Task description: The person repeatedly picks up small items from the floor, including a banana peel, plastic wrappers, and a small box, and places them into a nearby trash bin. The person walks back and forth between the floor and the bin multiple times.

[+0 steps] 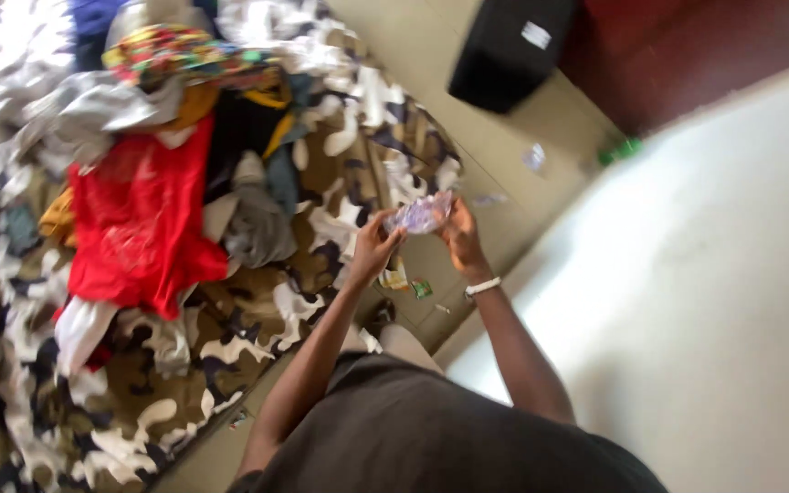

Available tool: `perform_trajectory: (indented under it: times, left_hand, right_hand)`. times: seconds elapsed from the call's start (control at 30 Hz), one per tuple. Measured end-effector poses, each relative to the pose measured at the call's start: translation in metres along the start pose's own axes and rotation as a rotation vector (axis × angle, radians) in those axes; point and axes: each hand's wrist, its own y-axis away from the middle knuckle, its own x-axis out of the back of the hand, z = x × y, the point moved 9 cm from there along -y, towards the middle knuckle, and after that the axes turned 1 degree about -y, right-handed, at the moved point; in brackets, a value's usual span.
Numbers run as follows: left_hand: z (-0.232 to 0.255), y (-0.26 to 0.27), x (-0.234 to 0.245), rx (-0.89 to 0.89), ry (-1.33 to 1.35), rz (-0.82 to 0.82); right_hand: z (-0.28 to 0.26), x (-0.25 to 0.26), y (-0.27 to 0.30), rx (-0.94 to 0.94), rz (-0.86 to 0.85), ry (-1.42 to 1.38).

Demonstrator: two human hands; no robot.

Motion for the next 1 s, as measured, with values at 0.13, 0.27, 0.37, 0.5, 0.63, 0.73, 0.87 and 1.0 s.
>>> perform_trajectory:
  times: [0.13,0.27,0.37,0.5,0.63,0.73,0.87,1.0]
  left_hand:
    - [0.024,-0.059,-0.070,-0.019,0.084,-0.139]
    - [0.033,-0.111,-0.120,-0.001,0.170,-0.199]
    - [0.033,-0.154,-0.147,-0.002,0.084,-0.219]
    - [0.032,-0.236,-0.185,0.014,0.026,-0.209]
    - [0.041,-0.324,-0.208,-0.039,0.029,-0.184]
    - [0.066,-0.411,-0.217,-0.050,0.058,-0.136]
    - [0.091,-0.484,-0.229,-0.104,0.174,-0.125]
    - [0.099,-0.534,-0.225,-0.049,0.098,-0.096]
  right_hand:
    - [-0.074,0.060,-0.016,0.082,0.122,0.048]
    - [-0.114,0.103,-0.026,0.146,0.210,0.017]
    - [-0.129,0.137,-0.044,0.168,0.298,-0.003]
    - [-0.162,0.193,-0.097,0.137,0.430,0.075]
    - [-0.206,0.226,-0.173,0.159,0.335,0.093]
    - [-0.251,0.240,-0.262,0.173,0.237,0.126]
    - [-0.280,0.257,-0.338,0.159,0.185,0.055]
    - [-0.294,0.269,-0.401,0.088,0.176,0.099]
